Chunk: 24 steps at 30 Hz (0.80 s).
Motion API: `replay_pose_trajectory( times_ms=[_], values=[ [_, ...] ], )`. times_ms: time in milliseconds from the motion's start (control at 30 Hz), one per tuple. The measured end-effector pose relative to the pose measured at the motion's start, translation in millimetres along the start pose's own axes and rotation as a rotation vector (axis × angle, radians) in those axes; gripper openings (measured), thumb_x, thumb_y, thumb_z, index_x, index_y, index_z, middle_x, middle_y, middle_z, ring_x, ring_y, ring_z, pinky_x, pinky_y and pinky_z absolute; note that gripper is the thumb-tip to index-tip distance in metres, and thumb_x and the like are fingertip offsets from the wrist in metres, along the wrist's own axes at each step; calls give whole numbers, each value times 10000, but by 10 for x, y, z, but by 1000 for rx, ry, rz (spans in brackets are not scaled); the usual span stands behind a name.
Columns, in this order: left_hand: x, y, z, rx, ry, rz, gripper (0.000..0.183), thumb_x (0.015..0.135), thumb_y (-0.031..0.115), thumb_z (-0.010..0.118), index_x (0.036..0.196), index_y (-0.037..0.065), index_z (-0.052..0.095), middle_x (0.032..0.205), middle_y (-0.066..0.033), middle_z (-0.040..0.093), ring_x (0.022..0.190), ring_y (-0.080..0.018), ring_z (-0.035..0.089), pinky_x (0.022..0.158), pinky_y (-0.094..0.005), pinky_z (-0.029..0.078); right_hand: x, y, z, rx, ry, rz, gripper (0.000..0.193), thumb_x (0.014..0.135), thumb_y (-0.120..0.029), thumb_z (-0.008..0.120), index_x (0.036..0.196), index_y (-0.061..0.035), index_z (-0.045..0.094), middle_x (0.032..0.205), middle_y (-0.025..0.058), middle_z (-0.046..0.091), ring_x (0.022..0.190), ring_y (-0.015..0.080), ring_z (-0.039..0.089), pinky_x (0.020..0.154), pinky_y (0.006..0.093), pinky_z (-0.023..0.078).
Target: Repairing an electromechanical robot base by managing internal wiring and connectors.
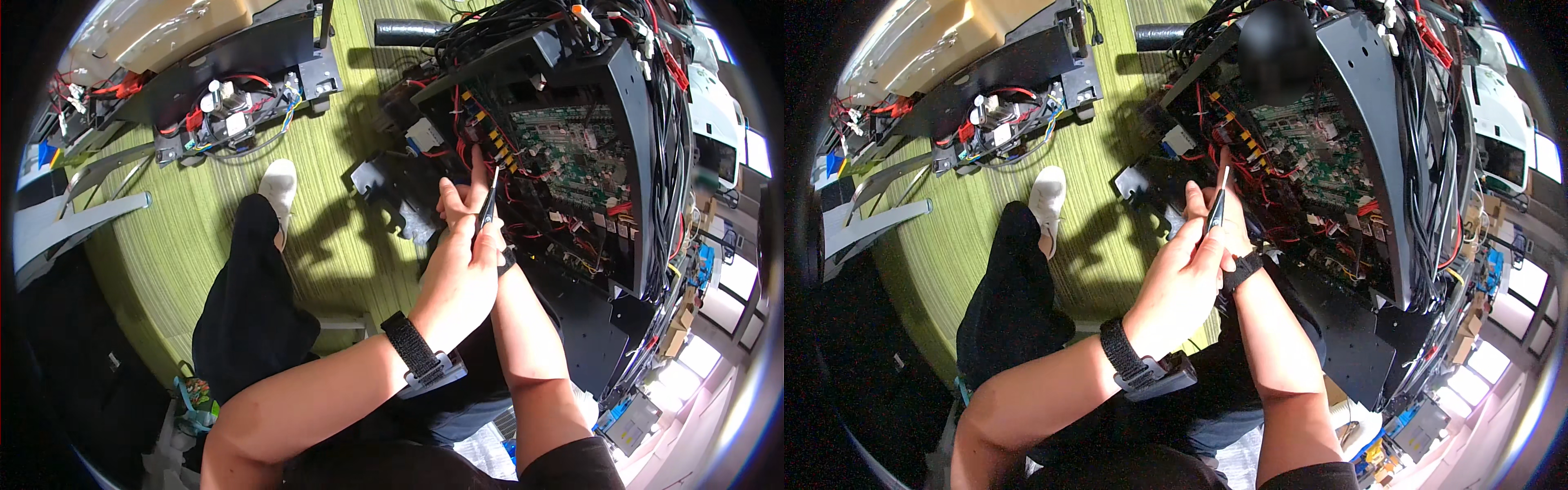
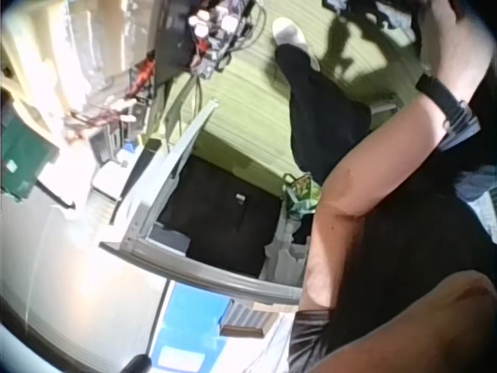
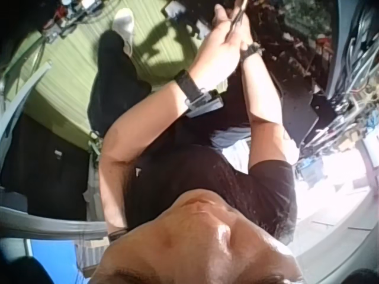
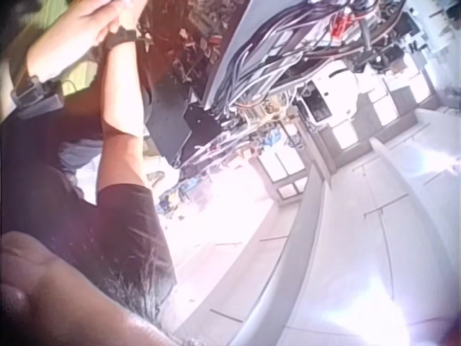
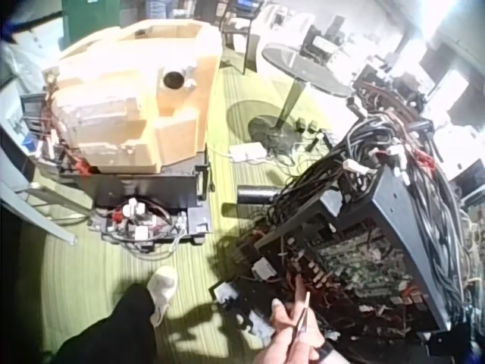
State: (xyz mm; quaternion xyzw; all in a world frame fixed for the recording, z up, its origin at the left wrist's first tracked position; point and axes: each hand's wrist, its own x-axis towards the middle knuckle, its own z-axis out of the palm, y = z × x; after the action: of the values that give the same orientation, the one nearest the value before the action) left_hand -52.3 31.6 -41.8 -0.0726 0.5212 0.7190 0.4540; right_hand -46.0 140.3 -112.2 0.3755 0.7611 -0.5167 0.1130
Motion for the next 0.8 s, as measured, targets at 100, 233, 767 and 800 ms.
replay_pose_trajectory(
  times_ms=[100, 233, 767, 800],
  values=[
    [53, 30, 10, -64, 48, -16, 196, 975, 219, 420, 950, 43, 501, 707, 25, 490, 595, -44, 427, 551, -189, 382, -3, 145, 44, 84, 39, -96, 798, 892, -208, 560, 1452, -117, -1, 680, 66, 584, 552, 101, 499, 507, 255, 420],
    [96, 33, 25, -183, 65, -23, 220, 984, 236, 400, 979, 41, 502, 709, 26, 489, 599, -41, 425, 547, -189, 379, -53, 46, 1, 236, 58, -75, 718, 890, -163, 559, 1437, -87, 100, 690, 48, 542, 557, 97, 485, 496, 255, 420],
    [105, -132, -66, -221, 202, -33, 283, 978, 244, 402, 1122, 15, 486, 760, 2, 490, 647, -62, 443, 596, -204, 388, -1143, -758, -454, -102, -114, -1342, 86, 645, -136, 602, 660, -82, 537, 647, 9, 497, 601, 191, 514, 586, 302, 456],
    [105, -159, -74, -203, 218, -49, 283, 978, 244, 402, 1122, 15, 486, 760, 2, 490, 647, -62, 443, 596, -204, 388, -1220, -774, -430, -115, -70, -1359, 101, 632, -174, 609, 655, -96, 550, 647, 5, 493, 597, 181, 508, 580, 294, 452]
  ],
)
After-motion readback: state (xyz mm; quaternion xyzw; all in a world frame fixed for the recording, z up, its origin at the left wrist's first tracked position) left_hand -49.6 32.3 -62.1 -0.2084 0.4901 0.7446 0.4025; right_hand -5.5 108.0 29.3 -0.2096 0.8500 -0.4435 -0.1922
